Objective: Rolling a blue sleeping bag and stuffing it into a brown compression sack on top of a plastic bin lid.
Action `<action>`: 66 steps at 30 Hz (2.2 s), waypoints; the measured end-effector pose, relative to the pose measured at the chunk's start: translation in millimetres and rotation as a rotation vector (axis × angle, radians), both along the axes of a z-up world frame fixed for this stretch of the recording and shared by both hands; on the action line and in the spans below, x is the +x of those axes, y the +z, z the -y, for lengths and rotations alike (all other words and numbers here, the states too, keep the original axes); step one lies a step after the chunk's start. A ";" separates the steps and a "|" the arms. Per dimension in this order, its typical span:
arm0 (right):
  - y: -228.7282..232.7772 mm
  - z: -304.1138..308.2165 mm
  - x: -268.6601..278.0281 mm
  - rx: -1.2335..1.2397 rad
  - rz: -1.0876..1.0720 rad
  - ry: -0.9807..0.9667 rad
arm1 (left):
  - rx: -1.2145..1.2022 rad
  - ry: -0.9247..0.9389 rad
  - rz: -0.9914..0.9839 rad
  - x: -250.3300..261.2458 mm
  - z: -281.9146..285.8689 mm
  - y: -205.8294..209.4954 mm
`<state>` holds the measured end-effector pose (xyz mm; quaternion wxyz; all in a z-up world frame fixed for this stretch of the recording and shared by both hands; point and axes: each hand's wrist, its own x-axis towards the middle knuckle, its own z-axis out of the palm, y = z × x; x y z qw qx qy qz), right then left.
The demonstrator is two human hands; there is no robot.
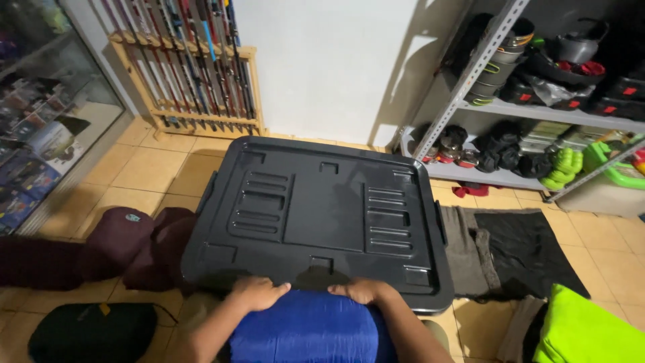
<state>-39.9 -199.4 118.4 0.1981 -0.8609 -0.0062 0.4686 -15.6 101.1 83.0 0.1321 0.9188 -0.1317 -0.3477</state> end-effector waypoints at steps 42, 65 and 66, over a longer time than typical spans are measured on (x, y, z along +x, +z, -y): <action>-97.5 157.9 -209.3 0.284 0.926 -1.384 | -0.057 -0.571 0.075 19.7 66.7 -113.1; -480.6 235.8 -389.4 -0.145 -0.095 -1.460 | 0.339 0.011 -0.349 46.1 32.6 -133.5; -501.9 245.6 -393.7 -0.190 -0.061 -1.428 | 0.378 -0.009 -0.350 47.7 30.7 -136.5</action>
